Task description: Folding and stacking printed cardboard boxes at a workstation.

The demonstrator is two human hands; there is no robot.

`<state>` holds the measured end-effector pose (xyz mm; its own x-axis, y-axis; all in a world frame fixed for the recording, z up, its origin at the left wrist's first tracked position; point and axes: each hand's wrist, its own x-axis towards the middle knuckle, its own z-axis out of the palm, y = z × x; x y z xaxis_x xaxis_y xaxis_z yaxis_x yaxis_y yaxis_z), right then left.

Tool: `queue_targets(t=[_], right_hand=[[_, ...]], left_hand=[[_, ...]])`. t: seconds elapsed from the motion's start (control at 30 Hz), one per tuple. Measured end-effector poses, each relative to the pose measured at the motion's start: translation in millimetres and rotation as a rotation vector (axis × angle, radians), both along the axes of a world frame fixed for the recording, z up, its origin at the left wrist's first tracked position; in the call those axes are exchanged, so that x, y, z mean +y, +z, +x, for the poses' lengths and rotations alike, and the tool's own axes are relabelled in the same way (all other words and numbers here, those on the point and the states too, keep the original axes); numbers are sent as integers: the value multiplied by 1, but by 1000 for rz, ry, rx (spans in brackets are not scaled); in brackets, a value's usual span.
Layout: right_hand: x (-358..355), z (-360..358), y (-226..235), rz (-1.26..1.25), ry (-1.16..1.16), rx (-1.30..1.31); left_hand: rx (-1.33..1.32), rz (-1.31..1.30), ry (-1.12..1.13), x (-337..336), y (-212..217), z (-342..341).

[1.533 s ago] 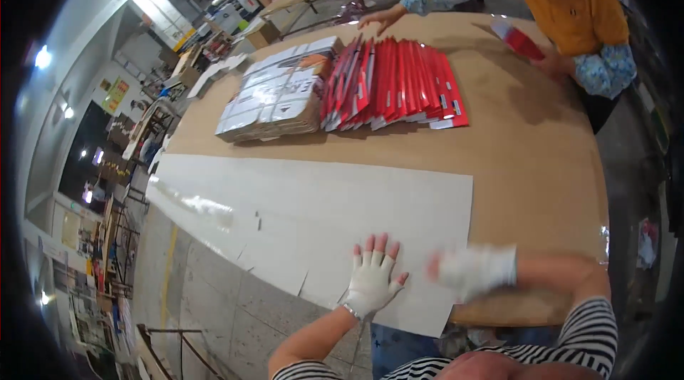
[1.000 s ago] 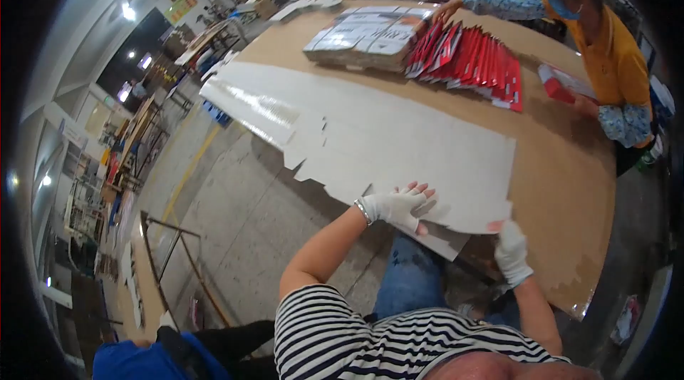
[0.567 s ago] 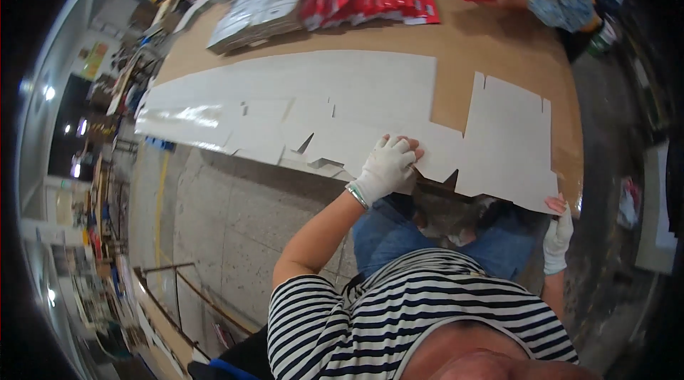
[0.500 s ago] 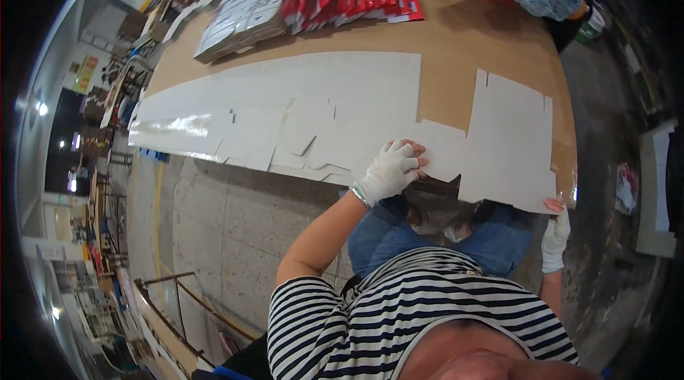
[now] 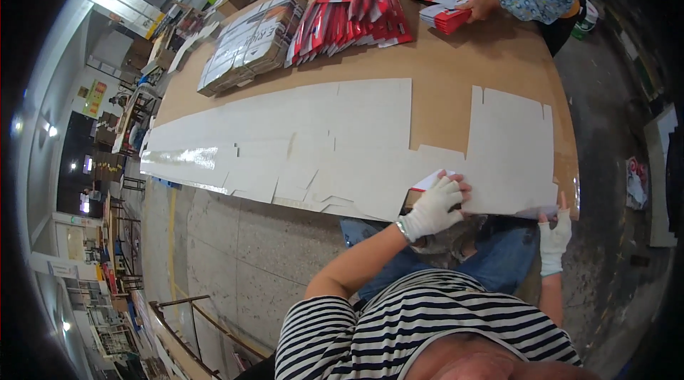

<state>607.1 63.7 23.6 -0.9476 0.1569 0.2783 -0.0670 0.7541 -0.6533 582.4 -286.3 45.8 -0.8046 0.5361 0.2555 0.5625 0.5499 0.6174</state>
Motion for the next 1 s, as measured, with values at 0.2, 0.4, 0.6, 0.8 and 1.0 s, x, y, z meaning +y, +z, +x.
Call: queue_targets(t=[0.2, 0.4, 0.6, 0.8, 1.0], right_hand=[[-13, -29, -4, 53, -206, -224], [-19, 33, -19, -540, -367, 10], [-112, 55, -22, -1453, 91, -447], [-78, 30, -8, -747, -320, -357], [-39, -12, -20, 232, 94, 375]], left_hand=[[62, -110, 430, 46, -24, -20], [190, -396, 176, 62, -28, -22], [104, -578, -146, 89, -10, -13], [79, -543, -94, 87, 5, -1], [125, -372, -97, 96, -4, -3]])
